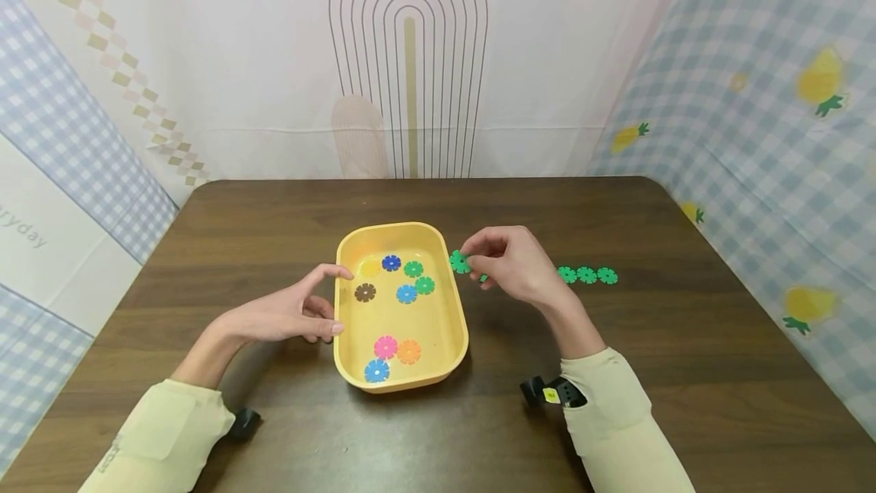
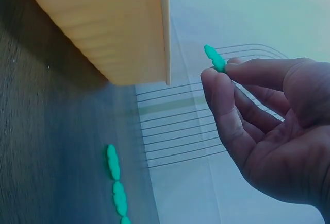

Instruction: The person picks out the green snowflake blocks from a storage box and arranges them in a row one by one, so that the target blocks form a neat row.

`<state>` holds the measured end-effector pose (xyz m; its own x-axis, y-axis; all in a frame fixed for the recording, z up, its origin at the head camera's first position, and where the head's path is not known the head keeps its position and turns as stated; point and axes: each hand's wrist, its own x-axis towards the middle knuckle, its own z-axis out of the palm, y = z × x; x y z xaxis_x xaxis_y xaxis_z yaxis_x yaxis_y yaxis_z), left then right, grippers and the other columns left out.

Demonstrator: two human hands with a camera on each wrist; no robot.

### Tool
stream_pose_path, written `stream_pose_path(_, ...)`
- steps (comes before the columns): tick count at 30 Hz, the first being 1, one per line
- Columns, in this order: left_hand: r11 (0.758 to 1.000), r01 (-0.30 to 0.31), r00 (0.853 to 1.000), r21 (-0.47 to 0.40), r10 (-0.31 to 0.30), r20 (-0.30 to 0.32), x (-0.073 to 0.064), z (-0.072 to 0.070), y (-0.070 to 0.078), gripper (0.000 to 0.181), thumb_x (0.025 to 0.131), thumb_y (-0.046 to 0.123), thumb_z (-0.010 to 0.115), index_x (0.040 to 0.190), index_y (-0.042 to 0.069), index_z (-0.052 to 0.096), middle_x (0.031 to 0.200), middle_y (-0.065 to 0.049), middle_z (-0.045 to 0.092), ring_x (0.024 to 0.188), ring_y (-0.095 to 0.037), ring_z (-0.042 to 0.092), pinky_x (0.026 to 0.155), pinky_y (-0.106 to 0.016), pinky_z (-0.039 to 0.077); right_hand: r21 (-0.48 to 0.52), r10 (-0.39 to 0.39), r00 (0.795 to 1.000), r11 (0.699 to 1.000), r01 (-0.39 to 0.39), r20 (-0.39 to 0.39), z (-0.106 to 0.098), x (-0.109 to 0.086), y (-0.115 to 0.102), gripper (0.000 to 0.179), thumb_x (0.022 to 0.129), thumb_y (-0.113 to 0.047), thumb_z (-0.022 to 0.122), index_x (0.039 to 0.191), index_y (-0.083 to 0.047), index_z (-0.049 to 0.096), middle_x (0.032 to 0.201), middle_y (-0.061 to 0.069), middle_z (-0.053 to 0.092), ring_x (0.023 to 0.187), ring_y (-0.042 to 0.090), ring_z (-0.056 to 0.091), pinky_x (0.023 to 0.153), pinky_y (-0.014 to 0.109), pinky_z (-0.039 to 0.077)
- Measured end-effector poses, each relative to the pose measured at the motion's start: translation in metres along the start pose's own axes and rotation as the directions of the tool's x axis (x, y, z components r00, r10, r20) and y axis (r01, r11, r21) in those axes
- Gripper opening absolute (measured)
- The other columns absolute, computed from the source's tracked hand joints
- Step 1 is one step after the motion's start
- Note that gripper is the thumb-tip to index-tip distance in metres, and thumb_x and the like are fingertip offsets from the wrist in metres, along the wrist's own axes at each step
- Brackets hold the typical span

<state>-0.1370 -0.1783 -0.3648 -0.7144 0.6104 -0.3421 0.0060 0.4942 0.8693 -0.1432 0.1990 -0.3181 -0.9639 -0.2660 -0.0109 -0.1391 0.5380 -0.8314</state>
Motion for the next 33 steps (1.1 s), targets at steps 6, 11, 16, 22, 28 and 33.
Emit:
stream_pose_path(6, 1.000, 0.001, 1.000, 0.001, -0.001, 0.002, 0.001, 0.000, 0.001, 0.082, 0.096, 0.039, 0.078, 0.154, 0.021, 0.024, 0.107, -0.011, 0.075, 0.089, -0.027, 0.070, 0.081, -0.039, 0.057, -0.001, 0.016, 1.000, 1.000, -0.016, -0.016, -0.004, -0.002, 0.005, 0.019, 0.098, -0.007, 0.071, 0.117, -0.002, 0.074, 0.098, 0.018, 0.074, 0.081, 0.031, 0.073, 0.069, 0.035, 0.063)
stream_pose_path(11, 1.000, 0.002, 1.000, 0.006, -0.002, -0.001, 0.000, -0.001, 0.002, 0.082, 0.096, 0.038, 0.078, 0.155, 0.021, 0.024, 0.108, -0.011, 0.075, 0.089, -0.027, 0.071, 0.082, -0.038, 0.058, 0.006, 0.031, 0.999, 1.000, -0.031, -0.039, -0.007, -0.005, 0.010, 0.024, 0.096, -0.007, 0.074, 0.119, -0.002, 0.073, 0.101, 0.019, 0.074, 0.082, 0.032, 0.074, 0.073, 0.041, 0.064)
stream_pose_path(16, 1.000, 0.001, 1.000, 0.004, -0.001, -0.002, 0.000, -0.001, 0.002, 0.082, 0.096, 0.038, 0.079, 0.155, 0.021, 0.024, 0.107, -0.012, 0.075, 0.089, -0.027, 0.071, 0.082, -0.039, 0.058, 0.018, 0.041, 0.997, 0.999, -0.040, -0.063, -0.011, -0.008, 0.016, 0.029, 0.096, -0.008, 0.076, 0.123, 0.000, 0.071, 0.102, 0.018, 0.071, 0.079, 0.028, 0.073, 0.072, 0.040, 0.064)
stream_pose_path(22, 1.000, 0.001, 1.000, 0.005, -0.001, -0.001, 0.000, -0.001, 0.002, 0.082, 0.096, 0.038, 0.079, 0.155, 0.021, 0.024, 0.107, -0.011, 0.075, 0.089, -0.027, 0.071, 0.082, -0.039, 0.058, 0.050, 0.062, 0.995, 0.997, -0.059, -0.073, -0.017, -0.013, 0.025, 0.033, 0.096, -0.005, 0.076, 0.127, 0.002, 0.070, 0.103, 0.018, 0.070, 0.080, 0.024, 0.073, 0.074, 0.042, 0.064)
stream_pose_path(28, 1.000, 0.001, 1.000, 0.005, -0.001, 0.000, 0.000, 0.000, 0.001, 0.082, 0.095, 0.040, 0.079, 0.154, 0.022, 0.024, 0.106, -0.012, 0.075, 0.089, -0.027, 0.070, 0.081, -0.038, 0.058, 0.089, 0.073, 0.993, 0.994, -0.065, -0.092, -0.026, -0.019, 0.035, 0.036, 0.097, -0.005, 0.075, 0.130, 0.005, 0.067, 0.099, 0.010, 0.072, 0.079, 0.011, 0.073, 0.073, 0.040, 0.064)
stream_pose_path(33, 1.000, 0.001, 1.000, 0.002, -0.001, 0.001, 0.000, 0.000, 0.000, 0.082, 0.095, 0.039, 0.079, 0.154, 0.022, 0.024, 0.106, -0.013, 0.075, 0.088, -0.026, 0.070, 0.081, -0.039, 0.057, 0.094, 0.085, 0.990, 0.993, -0.075, -0.111, -0.033, -0.023, 0.042, 0.036, 0.097, -0.006, 0.075, 0.131, 0.005, 0.066, 0.097, 0.007, 0.071, 0.078, 0.008, 0.072, 0.072, 0.039, 0.064)
